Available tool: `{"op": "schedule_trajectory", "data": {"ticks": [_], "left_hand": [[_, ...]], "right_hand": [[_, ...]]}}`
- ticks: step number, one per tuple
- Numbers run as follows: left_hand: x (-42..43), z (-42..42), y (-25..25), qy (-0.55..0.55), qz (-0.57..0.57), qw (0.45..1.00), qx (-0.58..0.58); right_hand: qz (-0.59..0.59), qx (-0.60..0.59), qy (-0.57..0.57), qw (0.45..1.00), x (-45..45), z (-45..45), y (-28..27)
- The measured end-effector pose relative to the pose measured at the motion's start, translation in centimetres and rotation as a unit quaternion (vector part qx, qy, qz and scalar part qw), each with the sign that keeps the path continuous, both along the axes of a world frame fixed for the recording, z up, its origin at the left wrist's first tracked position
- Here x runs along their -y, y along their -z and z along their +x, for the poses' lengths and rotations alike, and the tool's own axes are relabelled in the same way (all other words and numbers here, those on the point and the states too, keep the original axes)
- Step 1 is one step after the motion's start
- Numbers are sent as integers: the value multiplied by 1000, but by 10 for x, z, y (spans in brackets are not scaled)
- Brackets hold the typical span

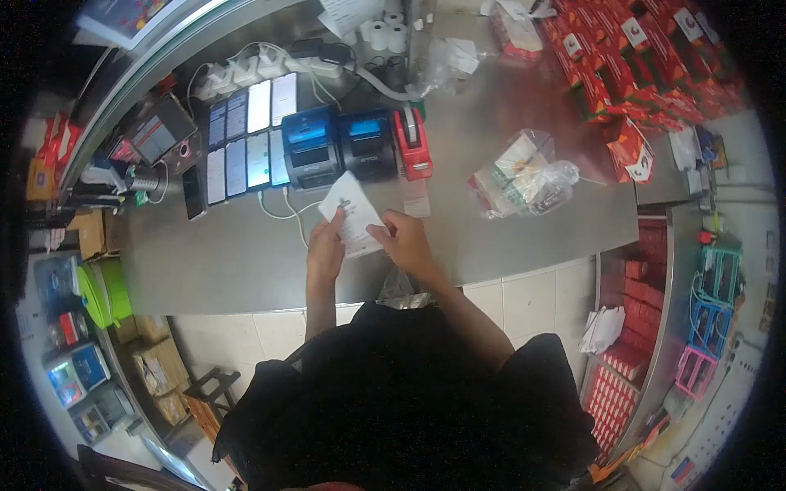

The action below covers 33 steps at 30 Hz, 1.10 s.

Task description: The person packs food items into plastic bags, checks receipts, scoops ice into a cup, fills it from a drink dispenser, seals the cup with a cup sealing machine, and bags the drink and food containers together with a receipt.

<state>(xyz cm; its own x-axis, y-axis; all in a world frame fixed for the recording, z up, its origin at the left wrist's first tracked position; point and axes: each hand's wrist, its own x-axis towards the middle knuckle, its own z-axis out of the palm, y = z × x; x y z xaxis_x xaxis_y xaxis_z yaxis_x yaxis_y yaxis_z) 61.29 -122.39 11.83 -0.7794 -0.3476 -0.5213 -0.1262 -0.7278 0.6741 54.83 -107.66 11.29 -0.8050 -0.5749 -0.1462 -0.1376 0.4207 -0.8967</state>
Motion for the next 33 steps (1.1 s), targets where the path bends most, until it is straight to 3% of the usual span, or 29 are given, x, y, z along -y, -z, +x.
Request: {"op": "schedule_trajectory", "data": {"ticks": [1, 3, 4, 5, 6, 8, 10, 13, 14, 16, 19, 21, 22, 25, 28, 30, 33], "left_hand": [[1, 3, -2, 5, 97, 995, -12], [-2, 8, 25, -29, 12, 999, 8], [-3, 5, 28, -46, -33, 998, 15], [-4, 3, 30, -34, -144, 982, 113], [-5, 2, 35, -50, -190, 976, 95], [-5, -3, 48, -76, -280, 956, 51], [-9, -10, 42, -53, -325, 943, 42], [-14, -11, 36, -17, -362, 932, 19], [-13, -11, 41, -10, -330, 944, 16], [-11, -11, 49, 4, -267, 964, 14], [-12, -16, 46, 20, -204, 979, 6], [-15, -16, 47, 41, -192, 980, 14], [-16, -18, 48, 52, -193, 980, 17], [-19, -26, 50, 82, -231, 969, 11], [-25, -29, 43, 105, -313, 944, 15], [-29, -35, 36, 111, -376, 920, 14], [-37, -40, 18, 132, -329, 935, -6]], "right_hand": [[-3, 10, -10, 1000, -2, 2, 8], [-12, 30, -30, 999, -2, 3, 22], [-29, 8, 37, 999, -2, -6, 23], [-45, -13, 101, 994, 0, -21, 25], [-60, -34, 165, 984, 1, -38, 27], [81, -300, 281, 908, 2, -80, 48], [168, -273, 225, 920, -3, -113, 100], [132, -5, 153, 979, 0, -140, 126], [13, 119, 193, 974, -6, -137, 120], [-230, 348, 250, 874, -13, -109, 63], [-344, 275, 233, 867, -26, -88, 133], [-237, -23, 218, 946, -27, -82, 133], [-174, -172, 201, 949, -27, -80, 132], [34, -191, 158, 968, -32, -95, 122], [70, -171, 139, 973, -49, -99, 97], [-81, -103, 138, 982, -50, -95, 55], [-214, 37, 73, 973, -36, -73, -8]]}}
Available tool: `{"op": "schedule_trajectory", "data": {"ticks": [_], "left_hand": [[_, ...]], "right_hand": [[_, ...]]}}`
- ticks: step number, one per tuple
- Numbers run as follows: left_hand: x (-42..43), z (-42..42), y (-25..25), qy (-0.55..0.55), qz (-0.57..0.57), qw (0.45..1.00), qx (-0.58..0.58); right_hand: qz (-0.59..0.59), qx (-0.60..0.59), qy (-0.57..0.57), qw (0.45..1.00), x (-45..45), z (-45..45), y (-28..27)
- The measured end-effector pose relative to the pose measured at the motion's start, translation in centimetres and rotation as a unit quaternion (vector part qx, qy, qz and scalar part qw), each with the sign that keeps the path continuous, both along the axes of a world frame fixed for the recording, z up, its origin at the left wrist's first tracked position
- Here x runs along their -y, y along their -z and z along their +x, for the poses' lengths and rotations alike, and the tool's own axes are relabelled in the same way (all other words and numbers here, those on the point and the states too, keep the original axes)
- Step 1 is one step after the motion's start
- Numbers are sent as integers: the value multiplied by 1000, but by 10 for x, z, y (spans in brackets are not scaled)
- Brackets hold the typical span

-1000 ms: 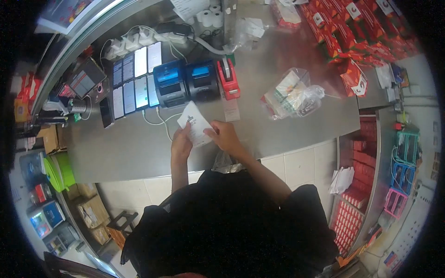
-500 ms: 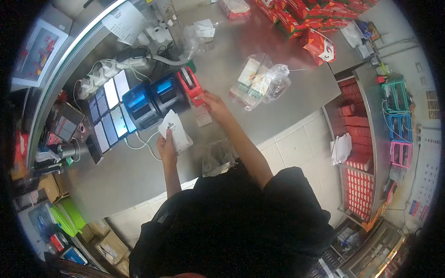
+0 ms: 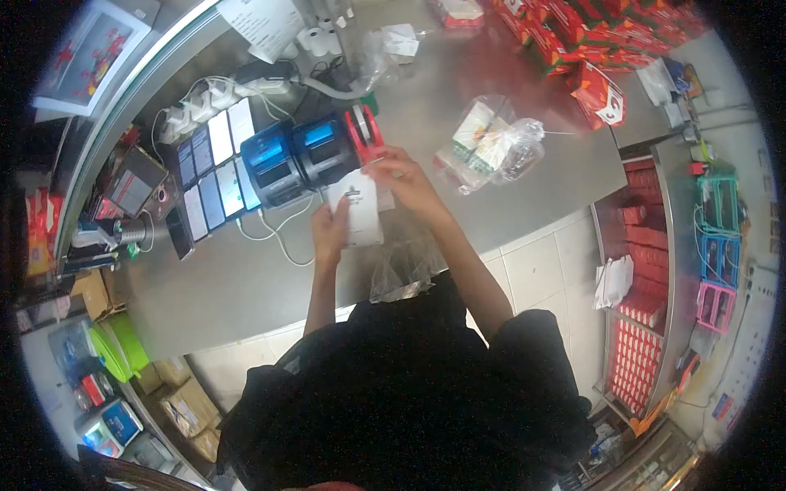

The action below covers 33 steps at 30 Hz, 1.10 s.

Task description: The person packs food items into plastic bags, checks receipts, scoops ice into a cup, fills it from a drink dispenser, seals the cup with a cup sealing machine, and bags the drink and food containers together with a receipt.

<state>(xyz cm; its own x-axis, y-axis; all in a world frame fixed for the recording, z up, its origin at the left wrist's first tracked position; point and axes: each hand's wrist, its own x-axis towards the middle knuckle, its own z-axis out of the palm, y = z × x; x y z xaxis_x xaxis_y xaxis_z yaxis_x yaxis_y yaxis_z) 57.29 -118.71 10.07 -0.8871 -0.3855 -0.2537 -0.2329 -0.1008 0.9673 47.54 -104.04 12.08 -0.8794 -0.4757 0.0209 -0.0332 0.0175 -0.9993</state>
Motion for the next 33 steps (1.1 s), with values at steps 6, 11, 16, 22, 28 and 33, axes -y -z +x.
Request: {"op": "schedule_trajectory", "data": {"ticks": [6, 11, 16, 22, 28, 33], "left_hand": [[-5, -1, -2, 38, 72, 997, -12], [9, 12, 31, 23, 85, 995, 37], [23, 23, 34, -12, 94, 994, 60], [45, 33, 34, -47, 97, 993, 55], [49, 26, 29, -59, 102, 991, 60], [37, 1, 32, -87, 41, 995, 32]], "right_hand": [[30, 88, -33, 995, 17, -1, 9], [202, -89, 148, 964, 19, -29, 54], [190, 17, 64, 979, 25, -59, 125], [-53, 68, 144, 986, 18, -3, 128], [222, -225, 154, 936, 15, -7, 113], [290, -247, 155, 912, -5, -9, 111]]}}
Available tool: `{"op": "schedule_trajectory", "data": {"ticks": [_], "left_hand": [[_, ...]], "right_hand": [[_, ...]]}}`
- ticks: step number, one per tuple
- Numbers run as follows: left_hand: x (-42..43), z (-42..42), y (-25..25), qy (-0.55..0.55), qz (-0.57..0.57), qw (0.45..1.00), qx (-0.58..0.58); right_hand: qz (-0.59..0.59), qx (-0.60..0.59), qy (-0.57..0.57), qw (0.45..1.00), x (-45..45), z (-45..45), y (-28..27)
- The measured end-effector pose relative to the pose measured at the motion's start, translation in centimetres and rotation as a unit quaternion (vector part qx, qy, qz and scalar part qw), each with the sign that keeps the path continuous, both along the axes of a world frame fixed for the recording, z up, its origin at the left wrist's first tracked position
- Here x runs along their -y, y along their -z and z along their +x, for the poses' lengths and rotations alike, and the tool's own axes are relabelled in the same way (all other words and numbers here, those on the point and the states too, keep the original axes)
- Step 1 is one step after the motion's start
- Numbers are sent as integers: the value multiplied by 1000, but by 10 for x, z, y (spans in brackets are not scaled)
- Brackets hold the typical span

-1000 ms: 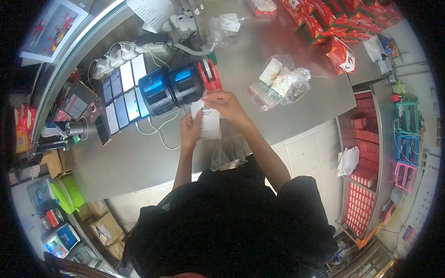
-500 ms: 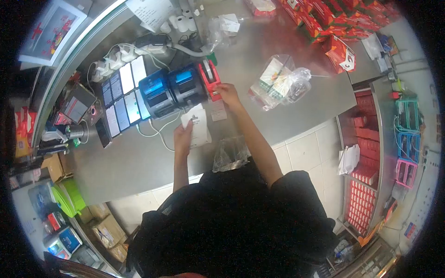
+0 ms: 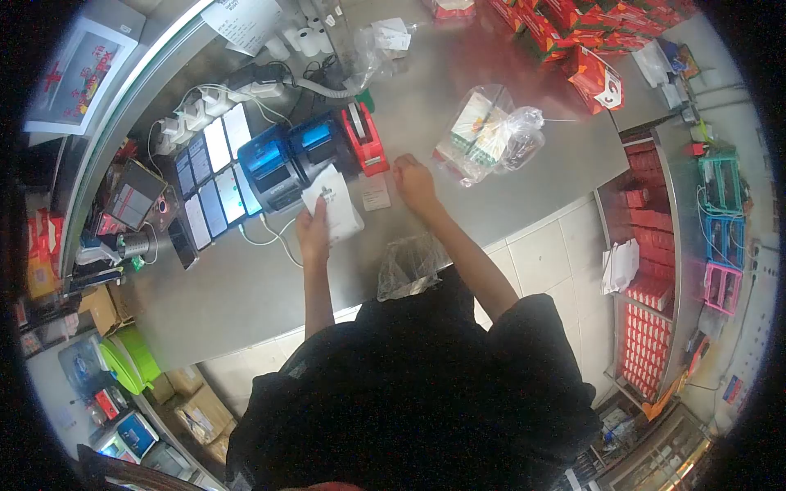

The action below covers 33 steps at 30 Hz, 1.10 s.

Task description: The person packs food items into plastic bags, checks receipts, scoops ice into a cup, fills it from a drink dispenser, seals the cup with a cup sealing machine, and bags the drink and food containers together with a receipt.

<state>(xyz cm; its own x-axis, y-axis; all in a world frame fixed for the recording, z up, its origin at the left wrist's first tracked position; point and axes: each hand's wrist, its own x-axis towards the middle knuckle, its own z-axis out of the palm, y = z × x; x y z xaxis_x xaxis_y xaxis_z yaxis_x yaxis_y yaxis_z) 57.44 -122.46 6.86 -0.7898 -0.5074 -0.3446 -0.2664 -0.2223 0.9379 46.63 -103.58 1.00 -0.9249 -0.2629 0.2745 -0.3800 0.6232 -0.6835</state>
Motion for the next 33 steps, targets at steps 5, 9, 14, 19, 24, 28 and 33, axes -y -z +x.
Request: {"op": "schedule_trajectory", "data": {"ticks": [5, 9, 14, 19, 24, 28, 33], "left_hand": [[-32, -43, -26, -90, -113, 986, -85], [-79, -69, -57, -84, -23, 986, -140], [-142, -108, -61, -13, -12, 988, -157], [-195, -166, -28, 151, -139, 976, -78], [-216, -179, 4, 185, -377, 906, -47], [-225, -174, -12, 67, -458, 880, -105], [-224, -178, -3, 204, -590, 776, -91]], "right_hand": [[-236, 173, 10, 956, -6, 58, -105], [-260, 262, 28, 929, -13, 72, -126], [-256, 218, 125, 933, -73, 45, -116], [-126, 244, 217, 937, -164, -10, -102], [-109, 238, 226, 938, -182, -31, -86], [-130, 242, 212, 938, -180, -32, -80], [-136, 319, 183, 920, -190, -34, -90]]}}
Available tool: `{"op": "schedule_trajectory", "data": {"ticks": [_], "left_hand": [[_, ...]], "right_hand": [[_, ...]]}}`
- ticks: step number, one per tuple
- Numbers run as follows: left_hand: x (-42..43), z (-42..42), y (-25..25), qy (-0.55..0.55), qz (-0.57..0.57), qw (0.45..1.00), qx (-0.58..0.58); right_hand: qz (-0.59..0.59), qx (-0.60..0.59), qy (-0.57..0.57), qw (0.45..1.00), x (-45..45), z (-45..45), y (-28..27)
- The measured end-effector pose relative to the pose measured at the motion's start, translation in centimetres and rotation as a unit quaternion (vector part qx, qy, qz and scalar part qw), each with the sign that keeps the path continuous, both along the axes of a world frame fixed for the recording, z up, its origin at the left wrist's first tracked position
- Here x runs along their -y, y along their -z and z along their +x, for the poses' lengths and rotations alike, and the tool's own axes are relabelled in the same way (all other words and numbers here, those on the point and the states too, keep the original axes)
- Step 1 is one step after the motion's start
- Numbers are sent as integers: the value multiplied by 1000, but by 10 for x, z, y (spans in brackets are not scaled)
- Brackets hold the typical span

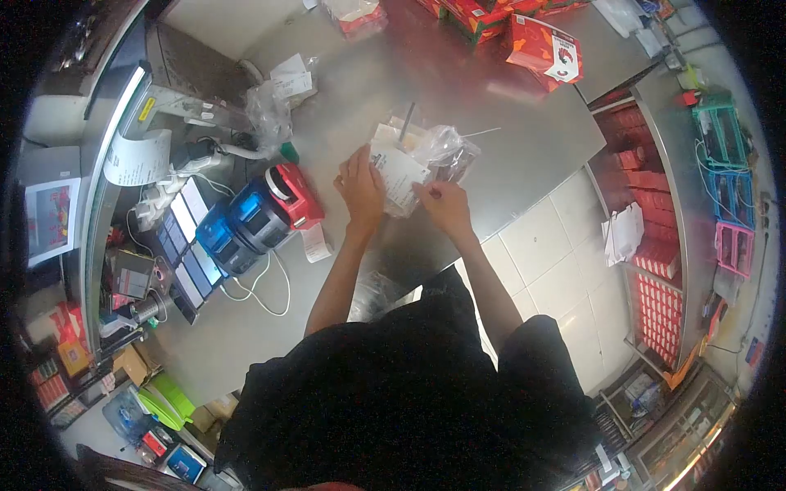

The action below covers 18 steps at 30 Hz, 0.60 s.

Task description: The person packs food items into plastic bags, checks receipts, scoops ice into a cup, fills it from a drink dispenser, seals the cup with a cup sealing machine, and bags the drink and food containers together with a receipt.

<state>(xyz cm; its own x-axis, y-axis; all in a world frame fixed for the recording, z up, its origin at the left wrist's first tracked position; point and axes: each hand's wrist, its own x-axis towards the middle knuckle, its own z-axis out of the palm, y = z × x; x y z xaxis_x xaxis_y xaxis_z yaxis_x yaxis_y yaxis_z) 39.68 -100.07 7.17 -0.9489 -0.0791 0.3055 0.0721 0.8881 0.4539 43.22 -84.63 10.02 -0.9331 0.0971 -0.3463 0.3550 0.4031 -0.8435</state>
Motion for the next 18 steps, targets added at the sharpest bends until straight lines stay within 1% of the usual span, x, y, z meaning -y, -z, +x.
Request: {"op": "schedule_trajectory", "data": {"ticks": [1, 2, 3, 4, 7, 10, 12, 13, 16, 18], "left_hand": [[2, -1, 6, 5, 21, 999, 31], [4, -2, 12, 10, 42, 997, 61], [5, -2, 14, 16, 63, 994, 92], [5, -2, 15, 26, 70, 993, 91], [5, -2, 17, 54, 96, 990, 91], [11, -5, 23, 80, 147, 982, 89], [14, -6, 29, 97, 193, 974, 70], [14, -6, 29, 102, 196, 972, 76], [13, -12, 24, 115, 204, 968, 91], [16, -10, 20, 121, 205, 964, 119]], "right_hand": [[0, 21, -10, 1000, -4, 0, -3], [-18, -21, -41, 999, -15, 1, 15], [-35, -63, -72, 995, -29, 4, 46], [-52, -105, -103, 988, -36, 4, 64], [-27, -23, -127, 991, -36, -1, 65], [-88, -69, -37, 993, -23, 11, 88], [-77, -81, 33, 993, -10, 18, 113], [-72, -86, 69, 991, -2, 24, 121], [16, -50, 104, 993, 19, 36, 132], [85, -13, 46, 995, 1, 41, 129]]}}
